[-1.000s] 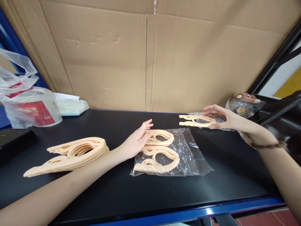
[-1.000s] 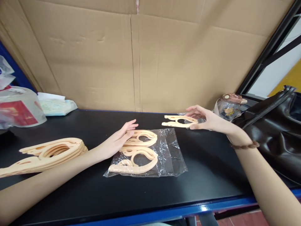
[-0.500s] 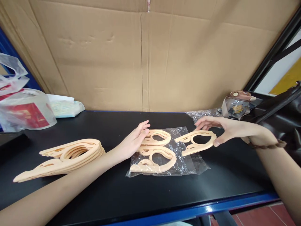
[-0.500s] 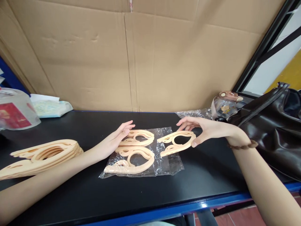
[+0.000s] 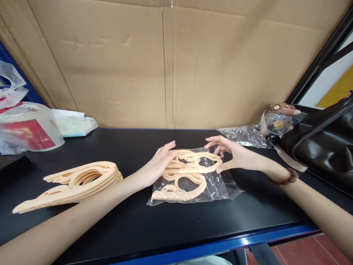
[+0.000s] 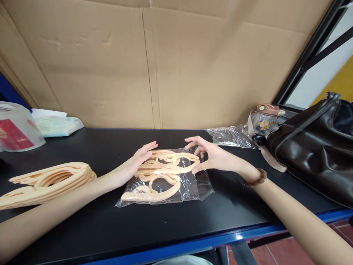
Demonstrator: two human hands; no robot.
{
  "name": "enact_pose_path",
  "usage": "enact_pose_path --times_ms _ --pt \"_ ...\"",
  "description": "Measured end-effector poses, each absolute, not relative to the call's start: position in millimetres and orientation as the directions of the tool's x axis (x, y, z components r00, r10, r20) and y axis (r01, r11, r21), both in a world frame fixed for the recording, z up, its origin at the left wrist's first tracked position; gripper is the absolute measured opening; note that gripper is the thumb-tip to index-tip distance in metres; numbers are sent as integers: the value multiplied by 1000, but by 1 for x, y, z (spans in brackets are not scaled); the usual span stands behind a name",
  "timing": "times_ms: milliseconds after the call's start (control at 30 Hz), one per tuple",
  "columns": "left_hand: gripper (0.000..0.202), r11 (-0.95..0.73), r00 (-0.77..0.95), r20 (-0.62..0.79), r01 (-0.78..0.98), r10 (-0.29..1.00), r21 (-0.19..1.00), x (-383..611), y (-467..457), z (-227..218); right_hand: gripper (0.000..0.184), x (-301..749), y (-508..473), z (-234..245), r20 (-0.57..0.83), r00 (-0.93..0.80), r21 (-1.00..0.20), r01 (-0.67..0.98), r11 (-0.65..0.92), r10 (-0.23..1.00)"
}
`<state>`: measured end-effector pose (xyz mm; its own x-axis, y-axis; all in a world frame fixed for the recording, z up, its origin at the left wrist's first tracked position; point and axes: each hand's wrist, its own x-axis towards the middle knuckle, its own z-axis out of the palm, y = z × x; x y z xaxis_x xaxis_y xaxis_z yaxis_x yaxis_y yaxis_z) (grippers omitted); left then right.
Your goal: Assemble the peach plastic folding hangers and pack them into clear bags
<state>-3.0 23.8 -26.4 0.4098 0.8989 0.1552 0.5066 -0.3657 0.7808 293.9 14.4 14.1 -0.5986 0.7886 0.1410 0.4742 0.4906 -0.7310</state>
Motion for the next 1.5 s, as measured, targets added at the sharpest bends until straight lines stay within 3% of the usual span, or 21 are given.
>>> enact_pose_path --times_ms 233,667,867,1200,1500 --pt "58 -296 367 124 460 922 837 -1 28 -33 101 288 15 1 110 -611 -835 371 407 784" --pt "58 -287 344 103 545 933 788 2 24 -26 81 272 9 -4 186 -599 -859 286 425 779" --pt "53 -412 382 216 563 898 717 3 19 -27 88 268 7 -9 206 -630 -818 309 485 749" --pt "52 -418 422 180 584 889 696 0 20 -18 83 263 7 -13 250 -606 -797 315 516 755" --pt "51 -517 483 227 633 845 576 -1 15 -10 80 257 5 -14 278 -572 -767 351 537 772"
